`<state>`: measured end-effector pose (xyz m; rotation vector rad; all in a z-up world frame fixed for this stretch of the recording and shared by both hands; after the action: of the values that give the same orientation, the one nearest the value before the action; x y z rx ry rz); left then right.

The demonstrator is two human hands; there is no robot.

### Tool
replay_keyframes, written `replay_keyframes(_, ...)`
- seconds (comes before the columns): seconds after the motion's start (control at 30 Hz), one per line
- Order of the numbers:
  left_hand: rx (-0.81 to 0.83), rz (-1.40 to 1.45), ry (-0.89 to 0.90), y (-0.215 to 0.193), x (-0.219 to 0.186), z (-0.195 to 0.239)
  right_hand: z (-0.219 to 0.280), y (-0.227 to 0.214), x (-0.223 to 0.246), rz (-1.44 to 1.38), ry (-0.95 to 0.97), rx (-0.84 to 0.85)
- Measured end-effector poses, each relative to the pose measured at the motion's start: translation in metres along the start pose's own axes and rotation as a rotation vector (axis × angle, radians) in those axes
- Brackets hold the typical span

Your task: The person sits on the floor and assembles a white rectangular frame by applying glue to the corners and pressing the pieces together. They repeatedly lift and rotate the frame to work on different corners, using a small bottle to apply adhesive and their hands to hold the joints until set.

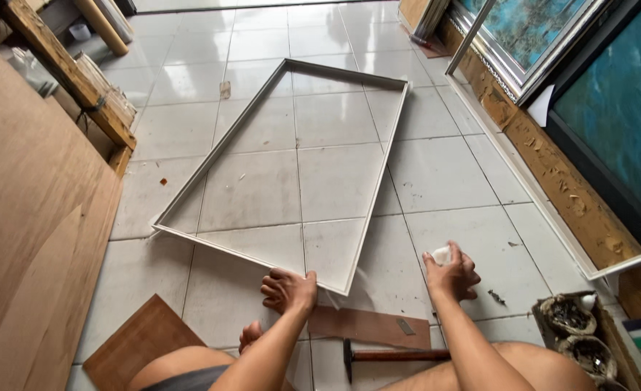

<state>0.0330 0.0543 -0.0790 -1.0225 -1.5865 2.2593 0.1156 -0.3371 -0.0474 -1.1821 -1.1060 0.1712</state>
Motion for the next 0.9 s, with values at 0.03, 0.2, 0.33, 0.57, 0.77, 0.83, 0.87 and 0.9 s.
replay_keyframes(0.03, -0.007, 0.004, 0.004, -0.008, 0.0, -0.015, -0.005, 0.005, -0.001, -0.008, -0.002, -0.003)
replay_keyframes(0.2, 0.217, -0.193, 0.012, -0.015, 0.026, -0.106, -0.019, 0.019, -0.012, -0.084, 0.031, -0.048)
replay_keyframes(0.33, 0.38, -0.32, -0.011, -0.047, 0.044, -0.157, -0.02, 0.008, -0.006, -0.129, 0.097, -0.069)
replay_keyframes(0.57, 0.328, -0.515, -0.056, -0.114, 0.108, -0.24, -0.02, -0.004, 0.002, -0.234, 0.166, -0.096)
replay_keyframes(0.77, -0.085, -0.362, 0.142, -0.144, 0.057, -0.229, -0.012, -0.024, 0.0, -0.32, 0.277, -0.119)
replay_keyframes(0.83, -0.158, -0.393, 0.324, -0.136, 0.002, -0.21, -0.01, -0.019, 0.002, -0.343, 0.256, -0.133)
replay_keyframes(0.87, 0.077, -0.403, 0.545, -0.123, -0.046, -0.176, -0.011, -0.019, 0.001, -0.339, 0.25, -0.152)
replay_keyframes(0.9, 0.315, -0.406, 0.763, -0.112, -0.092, -0.137, -0.013, -0.019, 0.0, -0.335, 0.245, -0.171)
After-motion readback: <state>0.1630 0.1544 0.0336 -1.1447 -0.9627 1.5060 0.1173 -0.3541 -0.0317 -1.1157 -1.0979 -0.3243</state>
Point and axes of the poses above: each hand's wrist, its own z-axis away from the middle knuckle, its own y-axis out of the palm, x = y × z, the point moved 6 cm from there along -z, towards the middle knuckle, and after that the axes turned 2 degrees about y, right-handed, at the moved point
